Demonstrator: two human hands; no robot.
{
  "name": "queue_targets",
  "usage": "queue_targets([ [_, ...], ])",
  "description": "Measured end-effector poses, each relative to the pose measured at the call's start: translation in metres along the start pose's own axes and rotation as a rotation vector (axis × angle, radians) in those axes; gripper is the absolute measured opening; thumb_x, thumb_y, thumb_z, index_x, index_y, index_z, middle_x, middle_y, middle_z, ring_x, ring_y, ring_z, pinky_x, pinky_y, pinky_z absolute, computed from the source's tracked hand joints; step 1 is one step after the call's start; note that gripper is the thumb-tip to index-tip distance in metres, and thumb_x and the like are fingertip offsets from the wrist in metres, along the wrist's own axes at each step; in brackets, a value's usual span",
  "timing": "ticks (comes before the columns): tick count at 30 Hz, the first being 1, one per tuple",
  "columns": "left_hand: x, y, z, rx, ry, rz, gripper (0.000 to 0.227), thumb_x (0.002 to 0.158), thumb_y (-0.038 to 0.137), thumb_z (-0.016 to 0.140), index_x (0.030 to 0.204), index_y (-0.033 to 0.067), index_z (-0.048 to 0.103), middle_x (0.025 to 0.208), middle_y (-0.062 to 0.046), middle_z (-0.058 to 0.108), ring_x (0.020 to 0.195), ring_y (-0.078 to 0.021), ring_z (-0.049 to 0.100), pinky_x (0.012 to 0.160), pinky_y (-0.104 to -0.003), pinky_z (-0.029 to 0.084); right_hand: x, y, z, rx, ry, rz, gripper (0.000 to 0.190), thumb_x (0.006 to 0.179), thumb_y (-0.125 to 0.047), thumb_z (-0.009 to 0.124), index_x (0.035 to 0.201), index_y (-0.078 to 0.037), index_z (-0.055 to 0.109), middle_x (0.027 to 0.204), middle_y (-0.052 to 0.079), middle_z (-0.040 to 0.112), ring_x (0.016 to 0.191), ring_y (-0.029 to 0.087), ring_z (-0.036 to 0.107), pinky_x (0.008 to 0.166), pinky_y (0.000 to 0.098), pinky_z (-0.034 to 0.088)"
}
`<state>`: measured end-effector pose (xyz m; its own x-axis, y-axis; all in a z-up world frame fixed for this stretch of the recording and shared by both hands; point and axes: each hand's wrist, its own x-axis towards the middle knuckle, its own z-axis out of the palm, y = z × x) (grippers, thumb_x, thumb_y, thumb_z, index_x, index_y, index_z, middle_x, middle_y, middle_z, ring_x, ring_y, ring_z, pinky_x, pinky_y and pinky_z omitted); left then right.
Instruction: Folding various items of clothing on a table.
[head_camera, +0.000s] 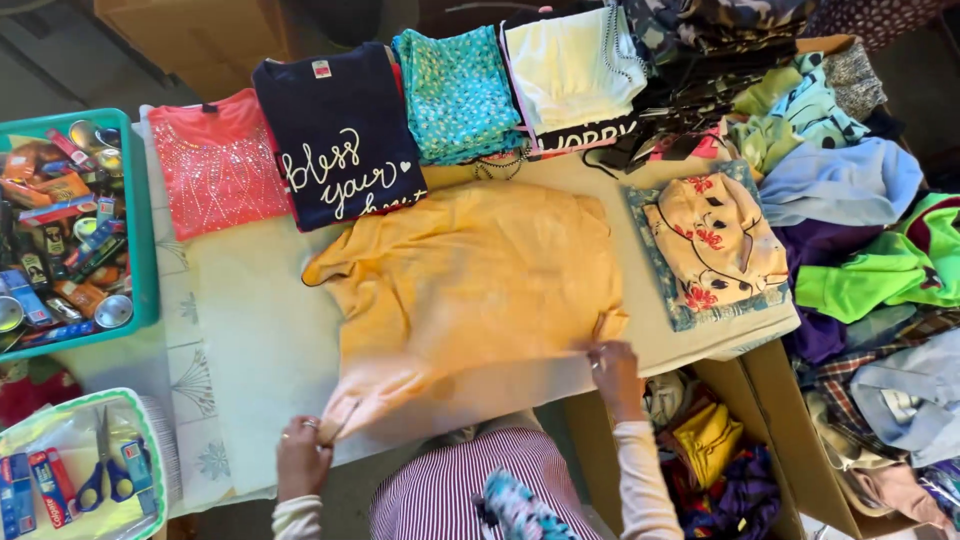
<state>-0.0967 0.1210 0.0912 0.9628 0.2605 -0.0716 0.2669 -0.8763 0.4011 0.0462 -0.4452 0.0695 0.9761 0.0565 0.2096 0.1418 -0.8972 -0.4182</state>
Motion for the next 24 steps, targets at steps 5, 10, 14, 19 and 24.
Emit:
queue_targets([
  [5, -0.009, 0.033, -0.016, -0.182, 0.076, 0.005, 0.042, 0.063, -0.001, 0.072, 0.105, 0.0016, 0.067, 0.116, -0.016, 0.066, 0.102, -0.0383, 0.062, 0.086, -0.046, 0.050, -0.031, -0.021, 0.010, -0.056, -0.065, 0.162, 0.018, 0.076, -0.011, 0.073, 0.093, -0.015, 0.079, 0.101, 0.011, 0.072, 0.103, 0.036, 0.061, 0.092, 0.0473, 0.049],
  [10, -0.011, 0.016, -0.009, -0.468, 0.184, -0.151, 0.021, 0.085, 0.000, 0.058, 0.104, 0.0039, 0.064, 0.104, -0.019, 0.069, 0.088, -0.0346, 0.065, 0.077, -0.042, 0.053, -0.032, -0.019, 0.006, -0.043, 0.072, 0.118, 0.019, 0.076, -0.013, 0.074, 0.095, -0.014, 0.077, 0.110, 0.011, 0.072, 0.112, 0.037, 0.060, 0.100, 0.0474, 0.046],
  [14, -0.021, -0.007, 0.011, -0.408, -0.108, -0.193, 0.030, 0.081, 0.006, 0.059, 0.110, 0.0036, 0.063, 0.082, -0.028, 0.066, 0.076, -0.0442, 0.065, 0.070, -0.049, 0.053, -0.038, -0.012, 0.006, -0.101, -0.024, 0.129, 0.017, 0.082, -0.019, 0.075, 0.098, -0.015, 0.077, 0.103, 0.006, 0.073, 0.108, 0.031, 0.063, 0.109, 0.0512, 0.042],
  [19, -0.071, -0.059, 0.076, -0.172, -0.645, -0.072, 0.035, 0.080, 0.025, 0.071, 0.110, 0.0060, 0.067, 0.095, -0.026, 0.071, 0.095, -0.0455, 0.068, 0.081, -0.051, 0.056, -0.055, -0.012, -0.004, -0.186, -0.174, 0.180, 0.018, 0.078, -0.019, 0.076, 0.096, -0.017, 0.078, 0.099, 0.004, 0.072, 0.107, 0.031, 0.062, 0.106, 0.0531, 0.040],
  [24, -0.064, -0.056, 0.043, -0.036, -0.632, -0.251, 0.036, 0.085, 0.035, 0.063, 0.113, 0.0140, 0.068, 0.108, -0.019, 0.073, 0.104, -0.0418, 0.068, 0.088, -0.049, 0.055, -0.062, -0.008, -0.004, -0.238, -0.102, 0.227, 0.021, 0.078, -0.018, 0.075, 0.099, -0.014, 0.076, 0.102, 0.011, 0.067, 0.108, 0.036, 0.058, 0.094, 0.0491, 0.047],
])
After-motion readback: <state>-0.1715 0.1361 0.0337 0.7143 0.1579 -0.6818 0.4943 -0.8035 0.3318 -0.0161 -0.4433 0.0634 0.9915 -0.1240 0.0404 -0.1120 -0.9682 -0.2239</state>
